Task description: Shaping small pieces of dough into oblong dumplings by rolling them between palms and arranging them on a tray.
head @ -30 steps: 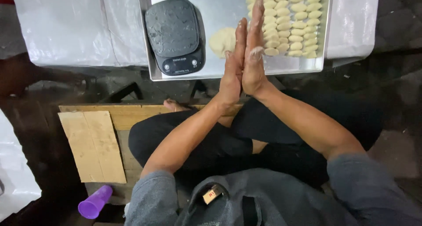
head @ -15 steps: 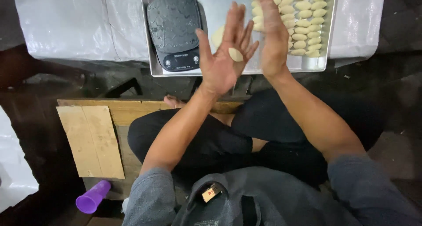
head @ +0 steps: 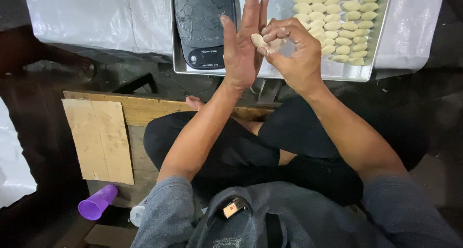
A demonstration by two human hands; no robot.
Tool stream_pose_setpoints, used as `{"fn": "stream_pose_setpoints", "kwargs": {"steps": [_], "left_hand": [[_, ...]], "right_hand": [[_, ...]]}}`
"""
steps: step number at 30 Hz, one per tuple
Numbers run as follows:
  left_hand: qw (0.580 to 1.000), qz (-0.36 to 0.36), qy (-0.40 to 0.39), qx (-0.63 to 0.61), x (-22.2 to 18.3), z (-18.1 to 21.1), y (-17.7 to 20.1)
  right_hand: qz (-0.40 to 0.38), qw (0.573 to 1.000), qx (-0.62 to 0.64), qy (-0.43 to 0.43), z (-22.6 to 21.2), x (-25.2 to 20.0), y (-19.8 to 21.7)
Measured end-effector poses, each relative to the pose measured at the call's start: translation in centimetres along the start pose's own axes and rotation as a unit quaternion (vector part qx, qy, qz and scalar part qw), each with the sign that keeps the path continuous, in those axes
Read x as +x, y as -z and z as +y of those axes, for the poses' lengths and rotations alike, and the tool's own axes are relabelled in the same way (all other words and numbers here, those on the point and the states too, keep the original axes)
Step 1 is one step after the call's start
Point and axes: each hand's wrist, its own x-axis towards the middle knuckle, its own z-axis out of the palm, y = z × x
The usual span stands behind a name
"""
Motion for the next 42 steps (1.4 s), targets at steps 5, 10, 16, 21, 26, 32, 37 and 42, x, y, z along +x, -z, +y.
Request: {"fn": "stream_pose_setpoints", "kwargs": {"steps": [5, 10, 16, 21, 26, 32, 37, 42], "left_hand": [[0.997, 0.032, -0.018, 0.075, 0.3, -1.2, 1.4], [0.995, 0.087, -0.05, 0.014, 0.5, -0.8, 2.6], [0.988, 0.096, -0.046, 0.109, 0.6, -0.3, 1.4], [0.966, 0.1, -0.024, 0.239, 0.4, 0.0, 0.5], [0.967, 0.092, -0.017, 0.238, 0.2, -0.2, 0.7], [0.97, 0.087, -0.03, 0.223, 0.4, -0.4, 0.7], [0.959, 0.077, -0.073, 0.262, 0.9, 0.3, 0.2], [0.89, 0.127, -0.043, 0.436, 1.2, 1.2, 0.2]], "right_hand": [[-0.014, 1.0, 0.004, -0.025, 1.0, 0.1, 1.0], [0.019, 0.996, -0.081, 0.035, 4.8, 1.4, 6.0], [-0.036, 0.961, -0.23, -0.151, 9.0, -0.2, 8.5], [-0.044, 0.945, -0.284, -0.154, 10.9, -0.4, 6.4], [-0.067, 0.928, -0.347, -0.116, 12.7, -1.0, 6.3], [-0.052, 0.928, -0.34, -0.142, 12.3, -1.0, 6.4], [-0.007, 0.929, -0.365, -0.054, 11.5, -0.9, 6.7], [-0.056, 0.97, -0.219, -0.089, 9.7, -0.3, 5.7]]}}
